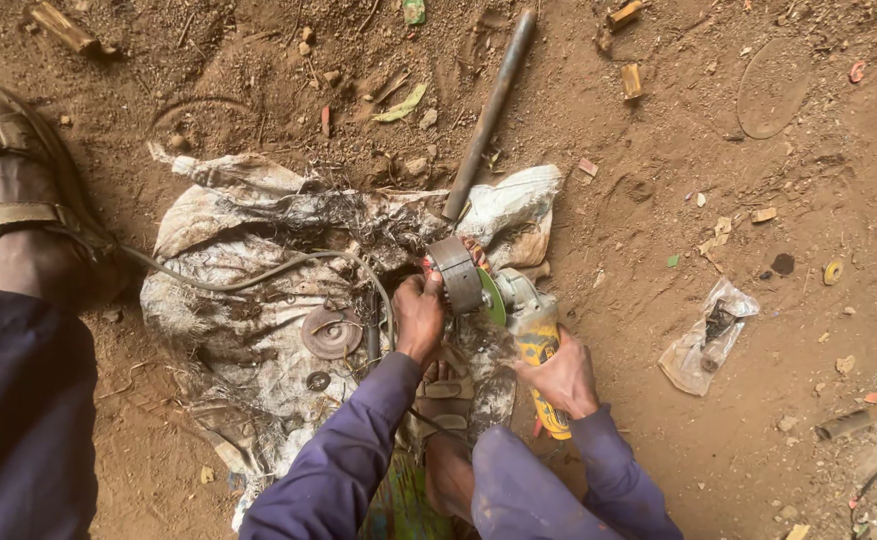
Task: The person sits on the ground and uses an angle grinder to smooth the surface of a metal ring. They then use pliers to adjust the ring and continue grinding. Finally, they place the ring into a yellow bucket.
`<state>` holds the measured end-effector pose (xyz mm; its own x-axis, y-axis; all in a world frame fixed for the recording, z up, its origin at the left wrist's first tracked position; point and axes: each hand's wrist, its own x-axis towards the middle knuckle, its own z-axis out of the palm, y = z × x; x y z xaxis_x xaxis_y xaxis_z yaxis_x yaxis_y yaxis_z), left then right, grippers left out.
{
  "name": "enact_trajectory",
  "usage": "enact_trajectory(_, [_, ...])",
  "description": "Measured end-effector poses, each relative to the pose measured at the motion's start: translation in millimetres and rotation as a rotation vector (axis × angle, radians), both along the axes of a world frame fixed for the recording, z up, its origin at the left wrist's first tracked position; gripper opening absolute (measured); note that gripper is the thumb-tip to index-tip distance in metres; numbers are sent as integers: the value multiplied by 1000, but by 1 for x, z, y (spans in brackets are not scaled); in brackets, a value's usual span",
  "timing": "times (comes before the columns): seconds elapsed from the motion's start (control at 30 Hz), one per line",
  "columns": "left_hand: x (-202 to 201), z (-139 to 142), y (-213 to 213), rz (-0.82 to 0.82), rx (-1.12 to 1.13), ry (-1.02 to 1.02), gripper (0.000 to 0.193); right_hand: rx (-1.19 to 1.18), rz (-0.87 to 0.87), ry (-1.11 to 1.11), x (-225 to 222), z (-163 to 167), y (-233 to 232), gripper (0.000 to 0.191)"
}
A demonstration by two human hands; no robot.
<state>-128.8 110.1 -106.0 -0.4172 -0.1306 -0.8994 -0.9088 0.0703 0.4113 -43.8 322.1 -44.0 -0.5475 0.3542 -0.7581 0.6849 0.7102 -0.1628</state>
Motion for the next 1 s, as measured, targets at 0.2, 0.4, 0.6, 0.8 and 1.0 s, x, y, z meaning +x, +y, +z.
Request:
enact_trajectory(0.2, [0,0,1,18,39,-20,38,-14,-20,-9,4,-3,2,54])
enact_trajectory(0.4, [3,1,1,71,57,-24,38,-36,32,79,10,-5,3,52])
enact_trajectory(0.6, [2,-1,3,27,34,33,38,18,45,62,16,-5,8,55])
enact_trajectory(0.8, [8,-2,0,135,242,63,42,-212,-139,231,14,-1,18,56])
enact_trajectory(1.0, [37,5,1,50,372,228,43,-96,-172,253,17,8,49,54])
